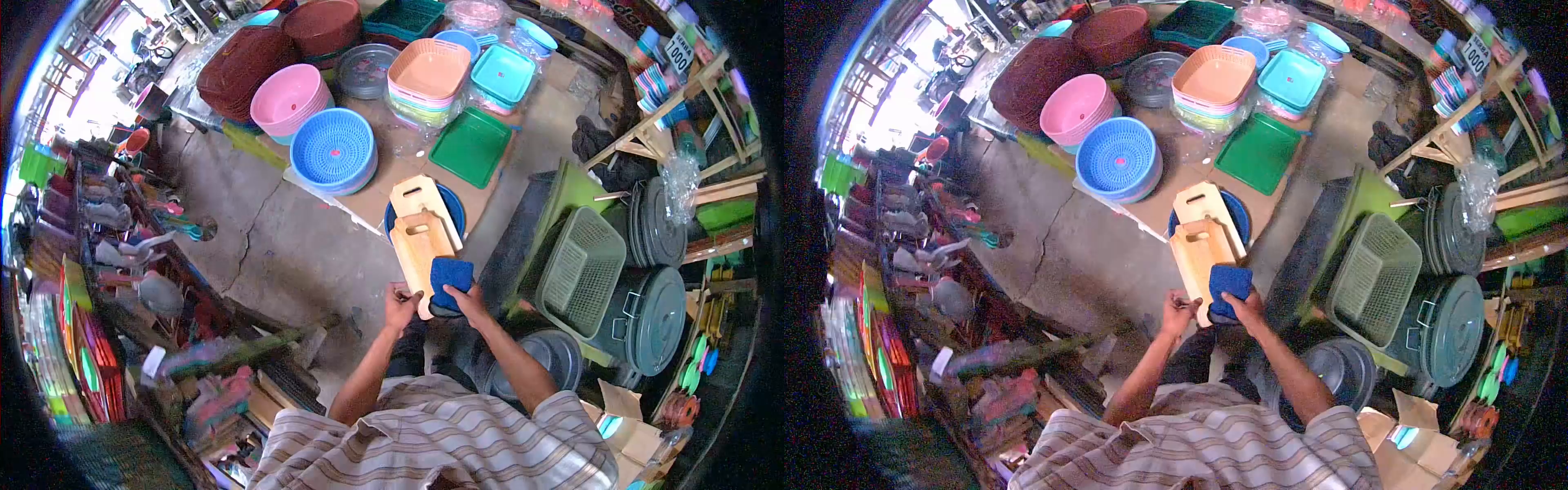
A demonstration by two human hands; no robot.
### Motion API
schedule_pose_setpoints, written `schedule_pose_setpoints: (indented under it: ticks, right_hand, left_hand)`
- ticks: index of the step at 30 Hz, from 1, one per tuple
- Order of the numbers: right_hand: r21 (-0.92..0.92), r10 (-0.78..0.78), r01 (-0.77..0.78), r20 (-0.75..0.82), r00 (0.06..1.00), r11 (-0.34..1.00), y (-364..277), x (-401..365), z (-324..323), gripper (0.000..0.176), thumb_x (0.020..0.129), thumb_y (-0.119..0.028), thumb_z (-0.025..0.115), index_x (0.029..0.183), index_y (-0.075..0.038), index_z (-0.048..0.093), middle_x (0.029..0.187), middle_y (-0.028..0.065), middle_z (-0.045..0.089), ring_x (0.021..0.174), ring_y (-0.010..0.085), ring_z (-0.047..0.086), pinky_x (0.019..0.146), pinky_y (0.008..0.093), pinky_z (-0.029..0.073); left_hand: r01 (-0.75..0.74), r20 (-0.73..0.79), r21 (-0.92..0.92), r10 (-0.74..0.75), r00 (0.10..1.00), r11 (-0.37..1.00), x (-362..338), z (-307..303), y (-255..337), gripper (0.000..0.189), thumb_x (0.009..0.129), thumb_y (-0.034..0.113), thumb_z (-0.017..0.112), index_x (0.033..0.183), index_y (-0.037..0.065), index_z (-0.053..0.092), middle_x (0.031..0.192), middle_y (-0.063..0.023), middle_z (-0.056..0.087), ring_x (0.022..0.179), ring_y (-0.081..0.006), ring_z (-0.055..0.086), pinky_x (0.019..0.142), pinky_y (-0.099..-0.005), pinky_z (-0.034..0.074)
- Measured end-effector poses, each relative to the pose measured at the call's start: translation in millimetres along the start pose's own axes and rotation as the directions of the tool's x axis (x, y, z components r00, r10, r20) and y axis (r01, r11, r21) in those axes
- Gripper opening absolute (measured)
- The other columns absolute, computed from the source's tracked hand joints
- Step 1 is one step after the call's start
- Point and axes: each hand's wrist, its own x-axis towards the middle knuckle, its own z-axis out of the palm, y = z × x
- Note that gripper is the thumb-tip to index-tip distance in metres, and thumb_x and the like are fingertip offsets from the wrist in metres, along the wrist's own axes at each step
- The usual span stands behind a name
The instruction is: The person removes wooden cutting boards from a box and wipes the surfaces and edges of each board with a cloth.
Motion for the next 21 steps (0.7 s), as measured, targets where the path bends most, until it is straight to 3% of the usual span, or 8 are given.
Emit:
schedule_pose_setpoints:
  ticks: [1,3,9,11,12,16,19,21]
  right_hand:
    - [0.000,-0.003,0.003,0.004,1.000,1.000,0.9,-22.3,-3.6,0.045,0.085,-0.025,0.089,0.121,-0.004,0.072,0.112,0.0065,0.077,0.099,0.0176,0.073,0.091,0.0362,0.058]
    - [-0.024,0.114,-0.113,0.058,0.992,0.993,6.7,-64.7,-9.6,0.046,0.085,-0.026,0.089,0.122,-0.004,0.072,0.113,0.0061,0.077,0.099,0.0164,0.072,0.091,0.0349,0.058]
    - [0.020,0.025,-0.028,0.129,0.991,0.999,32.9,-189.3,-39.9,0.043,0.089,-0.022,0.087,0.124,-0.002,0.071,0.114,0.0064,0.076,0.102,0.0144,0.071,0.092,0.0343,0.057]
    - [0.095,0.062,-0.088,0.251,0.966,0.992,42.7,-231.7,-53.3,0.045,0.090,-0.020,0.086,0.128,-0.002,0.069,0.117,0.0066,0.076,0.104,0.0145,0.070,0.094,0.0340,0.057]
    - [0.160,0.034,-0.084,0.293,0.956,0.983,46.9,-254.1,-60.4,0.045,0.090,-0.019,0.086,0.129,-0.002,0.069,0.117,0.0067,0.076,0.105,0.0148,0.070,0.095,0.0341,0.057]
    - [0.123,0.061,-0.137,0.483,0.873,0.983,64.3,-299.5,-103.6,0.040,0.093,-0.019,0.083,0.129,-0.004,0.071,0.123,0.0060,0.075,0.110,0.0166,0.069,0.098,0.0366,0.055]
    - [0.242,-0.022,-0.078,0.387,0.922,0.967,54.3,-313.8,-127.1,0.037,0.096,-0.020,0.079,0.128,-0.004,0.071,0.122,0.0049,0.074,0.110,0.0162,0.068,0.099,0.0364,0.054]
    - [0.208,-0.103,0.059,0.207,0.973,0.976,36.0,-321.4,-131.0,0.035,0.098,-0.021,0.077,0.127,-0.004,0.070,0.120,0.0045,0.074,0.109,0.0168,0.068,0.099,0.0364,0.054]
  left_hand:
    - [-0.003,-0.004,-0.002,0.003,1.000,1.000,-15.8,-4.9,-5.3,0.057,0.091,0.009,0.082,0.139,0.006,0.053,0.108,-0.0109,0.073,0.093,-0.0238,0.072,0.085,-0.0348,0.059]
    - [-0.052,0.232,-0.046,0.061,0.971,0.998,-47.8,-13.2,-19.1,0.060,0.090,0.007,0.082,0.142,0.003,0.053,0.120,-0.0121,0.074,0.102,-0.0223,0.073,0.090,-0.0351,0.059]
    - [0.049,0.239,-0.080,-0.029,0.971,0.996,-178.0,-15.7,-53.8,0.052,0.096,0.005,0.075,0.143,0.003,0.051,0.133,-0.0116,0.070,0.114,-0.0211,0.070,0.094,-0.0367,0.059]
    - [0.196,0.145,-0.295,-0.159,0.977,0.935,-215.1,-13.6,-70.8,0.053,0.097,0.005,0.074,0.144,0.005,0.049,0.131,-0.0114,0.070,0.112,-0.0207,0.070,0.097,-0.0354,0.057]
    - [0.091,0.090,-0.381,-0.061,0.994,0.920,-232.3,-10.3,-81.6,0.041,0.102,0.014,0.071,0.139,0.005,0.054,0.129,-0.0094,0.071,0.111,-0.0188,0.070,0.095,-0.0356,0.057]
    - [0.073,0.053,-0.367,-0.057,0.997,0.928,-295.9,-31.9,-110.6,0.038,0.108,0.030,0.064,0.138,0.006,0.060,0.131,-0.0070,0.070,0.116,-0.0159,0.066,0.098,-0.0345,0.055]
    - [0.080,0.051,-0.330,-0.067,0.996,0.941,-349.4,-57.1,-111.3,0.047,0.110,0.040,0.060,0.142,0.006,0.056,0.132,-0.0090,0.070,0.117,-0.0194,0.067,0.099,-0.0385,0.057]
    - [0.057,0.044,-0.272,-0.047,0.998,0.961,-381.1,-71.8,-107.3,0.054,0.110,0.044,0.057,0.147,0.004,0.053,0.140,-0.0090,0.066,0.125,-0.0187,0.064,0.107,-0.0380,0.052]
